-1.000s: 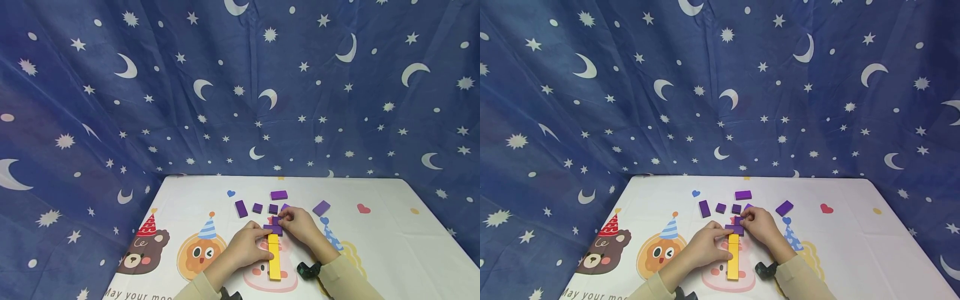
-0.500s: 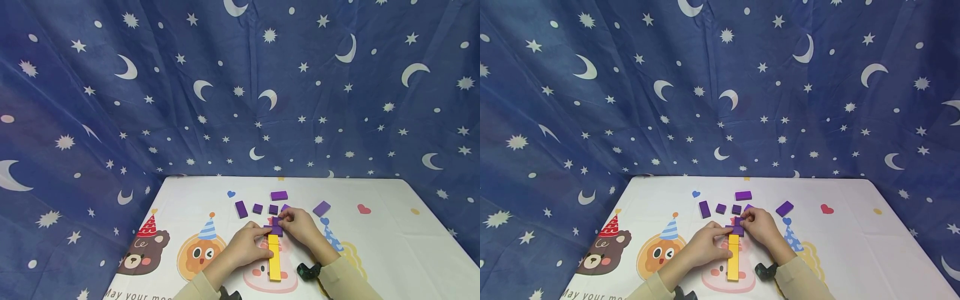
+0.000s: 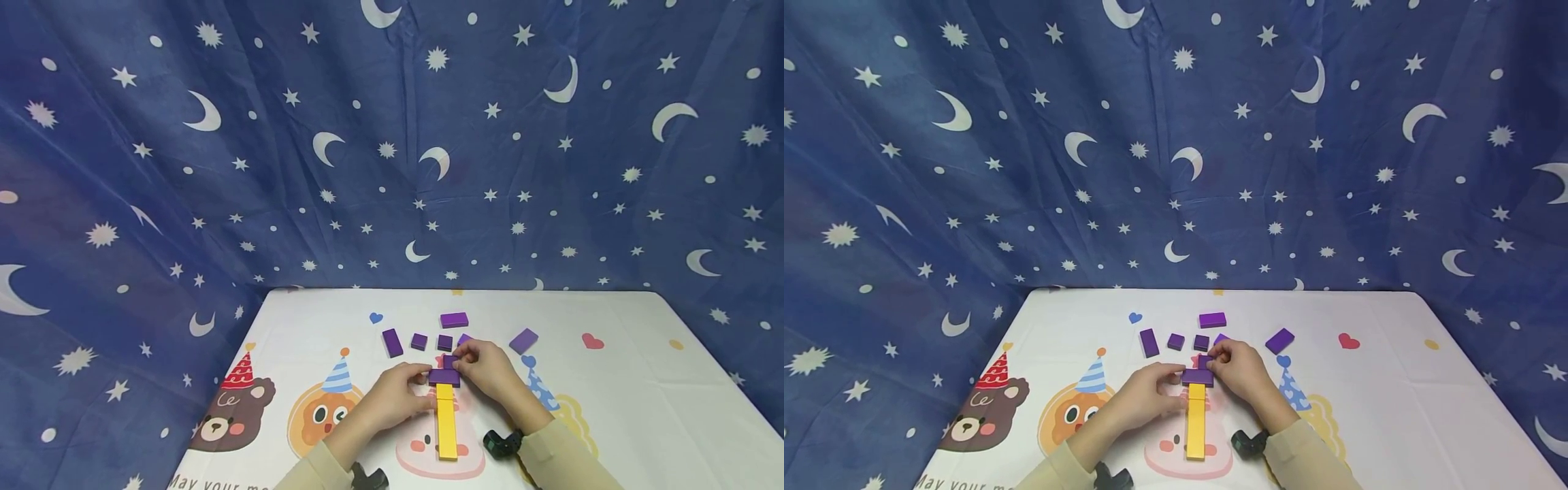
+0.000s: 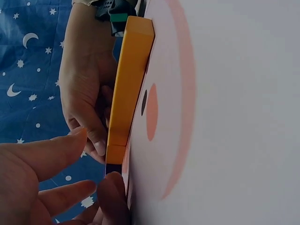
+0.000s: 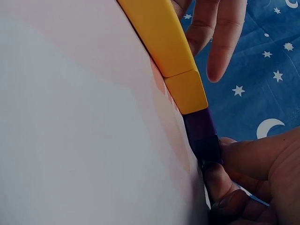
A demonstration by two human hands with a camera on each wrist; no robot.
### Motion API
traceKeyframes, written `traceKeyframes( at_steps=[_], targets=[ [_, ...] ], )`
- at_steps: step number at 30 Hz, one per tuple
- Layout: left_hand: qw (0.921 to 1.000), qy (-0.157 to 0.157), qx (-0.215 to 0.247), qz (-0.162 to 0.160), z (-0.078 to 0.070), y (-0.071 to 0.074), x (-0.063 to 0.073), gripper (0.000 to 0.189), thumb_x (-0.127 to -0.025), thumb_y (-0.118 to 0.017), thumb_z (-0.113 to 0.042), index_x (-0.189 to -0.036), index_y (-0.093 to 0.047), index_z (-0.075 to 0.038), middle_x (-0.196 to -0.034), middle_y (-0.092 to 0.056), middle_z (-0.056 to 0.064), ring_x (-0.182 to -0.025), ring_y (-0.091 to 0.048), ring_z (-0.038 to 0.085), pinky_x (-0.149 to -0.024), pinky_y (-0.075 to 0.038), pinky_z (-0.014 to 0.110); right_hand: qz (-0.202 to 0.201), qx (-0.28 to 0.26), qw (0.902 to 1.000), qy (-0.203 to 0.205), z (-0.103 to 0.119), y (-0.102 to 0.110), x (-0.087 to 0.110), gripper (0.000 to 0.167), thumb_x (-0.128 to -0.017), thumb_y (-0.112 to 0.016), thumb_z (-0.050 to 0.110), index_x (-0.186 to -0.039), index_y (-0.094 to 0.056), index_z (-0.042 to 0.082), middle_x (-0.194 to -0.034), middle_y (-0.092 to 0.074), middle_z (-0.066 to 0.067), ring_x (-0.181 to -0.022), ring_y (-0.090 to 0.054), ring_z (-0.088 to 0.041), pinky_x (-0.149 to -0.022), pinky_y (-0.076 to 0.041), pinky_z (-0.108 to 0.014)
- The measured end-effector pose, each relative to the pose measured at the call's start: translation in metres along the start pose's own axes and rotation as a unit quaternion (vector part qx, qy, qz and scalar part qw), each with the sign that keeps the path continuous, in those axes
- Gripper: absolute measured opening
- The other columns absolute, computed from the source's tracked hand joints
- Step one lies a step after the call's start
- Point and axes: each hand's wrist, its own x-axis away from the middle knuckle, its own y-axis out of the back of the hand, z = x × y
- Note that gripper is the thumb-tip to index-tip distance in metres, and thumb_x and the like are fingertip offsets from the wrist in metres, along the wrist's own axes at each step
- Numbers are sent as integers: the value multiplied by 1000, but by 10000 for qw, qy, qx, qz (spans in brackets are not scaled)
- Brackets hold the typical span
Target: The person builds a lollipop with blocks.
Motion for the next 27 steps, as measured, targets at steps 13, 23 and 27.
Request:
traceKeyframes(
  at_steps=[13, 23, 27],
  targets=[
    [9976, 13, 621, -307, 6, 16, -6, 55, -92, -83, -14, -144, -65, -9, -119, -72, 8, -64, -69, 18, -54, -55, 28, -58, 20, 10000, -11, 1, -1, 0, 9, -93, -83, 17, -100, -77, 18, -79, -65, 1, -81, -57, -17, -77, -44, -33],
    [9960, -150, 403, -786, 10, 34, -22, 45, -95, -80, -12, -138, -69, -8, -120, -74, 12, -66, -66, 13, -55, -52, 24, -20, 18, 10000, 35, -2, -3, -1, 10, -93, -83, 17, -100, -77, 19, -79, -63, 1, -80, -57, -18, -76, -44, -33],
    [9951, -145, 396, -897, 12, 37, -29, 44, -94, -81, -11, -137, -70, -7, -118, -75, 13, -65, -68, 14, -55, -53, 26, -37, 19, 10000, 58, -2, -3, -1, 10, -93, -83, 17, -100, -76, 19, -79, -63, 1, -80, -56, -18, -75, -44, -33]
  ],
)
